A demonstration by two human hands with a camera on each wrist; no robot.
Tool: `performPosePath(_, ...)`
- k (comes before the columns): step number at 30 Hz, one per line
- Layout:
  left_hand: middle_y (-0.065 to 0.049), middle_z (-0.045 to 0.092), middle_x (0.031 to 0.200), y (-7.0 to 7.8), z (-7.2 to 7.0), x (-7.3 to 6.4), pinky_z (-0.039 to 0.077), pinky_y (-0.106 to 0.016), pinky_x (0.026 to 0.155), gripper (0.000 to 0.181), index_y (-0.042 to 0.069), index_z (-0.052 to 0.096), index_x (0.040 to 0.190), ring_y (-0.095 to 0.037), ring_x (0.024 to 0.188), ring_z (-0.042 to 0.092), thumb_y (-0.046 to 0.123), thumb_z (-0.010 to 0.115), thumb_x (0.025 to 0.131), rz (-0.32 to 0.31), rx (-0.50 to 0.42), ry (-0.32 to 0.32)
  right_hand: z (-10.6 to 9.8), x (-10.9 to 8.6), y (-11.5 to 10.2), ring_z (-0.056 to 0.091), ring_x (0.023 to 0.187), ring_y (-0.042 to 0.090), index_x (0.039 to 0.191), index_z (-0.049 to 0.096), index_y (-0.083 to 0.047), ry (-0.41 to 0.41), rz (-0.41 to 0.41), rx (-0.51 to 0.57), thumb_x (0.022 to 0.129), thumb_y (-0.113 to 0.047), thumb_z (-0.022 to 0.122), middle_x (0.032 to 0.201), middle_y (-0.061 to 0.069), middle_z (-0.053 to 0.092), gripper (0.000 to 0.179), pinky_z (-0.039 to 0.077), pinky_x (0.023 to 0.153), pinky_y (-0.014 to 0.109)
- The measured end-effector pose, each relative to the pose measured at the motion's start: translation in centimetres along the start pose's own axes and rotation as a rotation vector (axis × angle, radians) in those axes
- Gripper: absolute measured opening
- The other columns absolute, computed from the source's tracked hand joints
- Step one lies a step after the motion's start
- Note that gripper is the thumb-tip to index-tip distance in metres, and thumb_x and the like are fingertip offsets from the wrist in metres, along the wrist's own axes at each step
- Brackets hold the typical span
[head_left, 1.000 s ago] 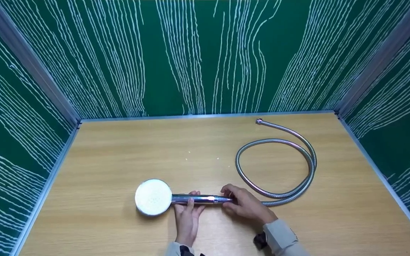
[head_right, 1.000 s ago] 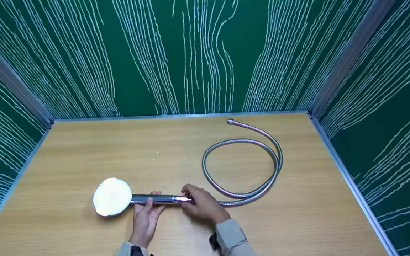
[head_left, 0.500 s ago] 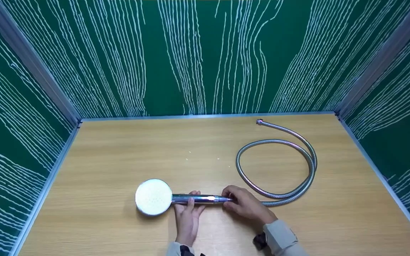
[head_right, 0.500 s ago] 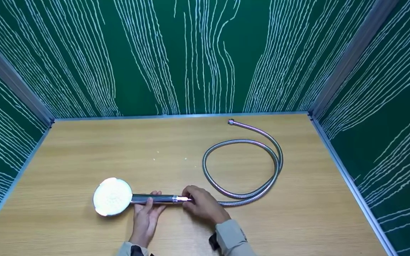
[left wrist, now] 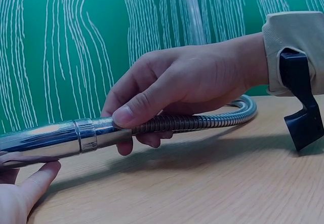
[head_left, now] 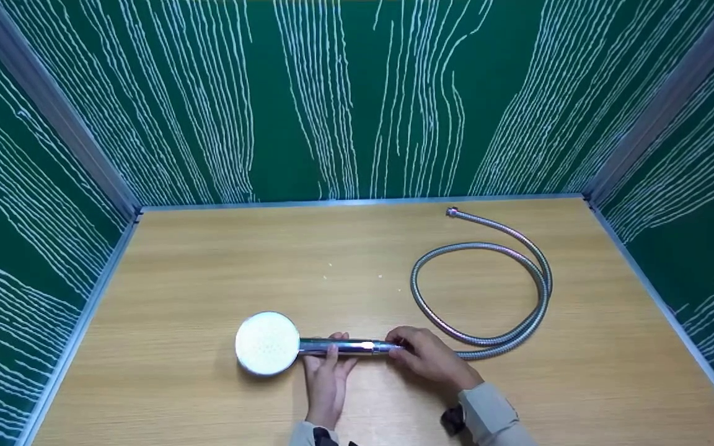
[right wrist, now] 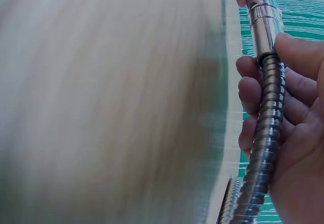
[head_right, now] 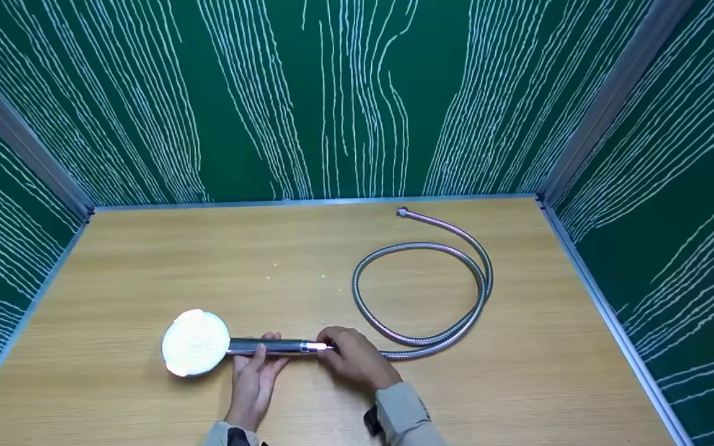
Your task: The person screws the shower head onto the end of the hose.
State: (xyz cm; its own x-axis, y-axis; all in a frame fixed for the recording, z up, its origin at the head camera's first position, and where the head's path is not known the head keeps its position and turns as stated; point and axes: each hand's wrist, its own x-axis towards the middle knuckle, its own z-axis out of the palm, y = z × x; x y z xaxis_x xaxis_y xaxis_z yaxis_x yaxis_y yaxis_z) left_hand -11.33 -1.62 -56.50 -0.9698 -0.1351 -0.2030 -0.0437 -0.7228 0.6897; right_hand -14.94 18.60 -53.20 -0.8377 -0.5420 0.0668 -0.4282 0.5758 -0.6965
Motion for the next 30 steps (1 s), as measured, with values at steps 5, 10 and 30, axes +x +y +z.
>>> performPosePath(5,-0.01,0.049,0.11,0.03,0.01,-0.07,0.043,-0.059,0.1,0.045,0.007,0.011,0.136,-0.02,0.108,0.056,-0.002,0.035,0.099,-0.002,0.004,-0.001,-0.01,0.05,0.0,0.057,0.084,0.009,0.108,0.06,-0.01,0.006,-0.015,0.023,0.09,-0.017,0.064,0.095,-0.002,0.063,0.019,0.05,0.074,0.024)
performPosePath(10,-0.01,0.047,0.112,0.02,0.09,-0.07,0.041,-0.06,0.101,0.041,0.004,0.013,0.133,-0.02,0.109,0.055,-0.001,0.036,0.099,-0.011,0.011,0.013,0.02,-0.06,0.1,0.055,0.085,0.01,0.105,0.055,-0.011,0.027,-0.029,0.02,0.085,-0.012,0.069,0.095,-0.002,0.06,0.025,0.049,0.074,0.024)
performPosePath(30,-0.011,0.048,0.112,0.03,0.0,-0.02,0.04,-0.061,0.101,0.044,0.005,0.013,0.135,-0.021,0.11,0.057,-0.001,0.037,0.098,-0.011,0.014,0.02,0.05,0.02,0.21,0.054,0.076,0.004,0.101,0.061,-0.012,0.003,-0.002,0.053,0.092,-0.02,0.061,0.084,-0.006,0.061,0.011,0.049,0.067,0.021)
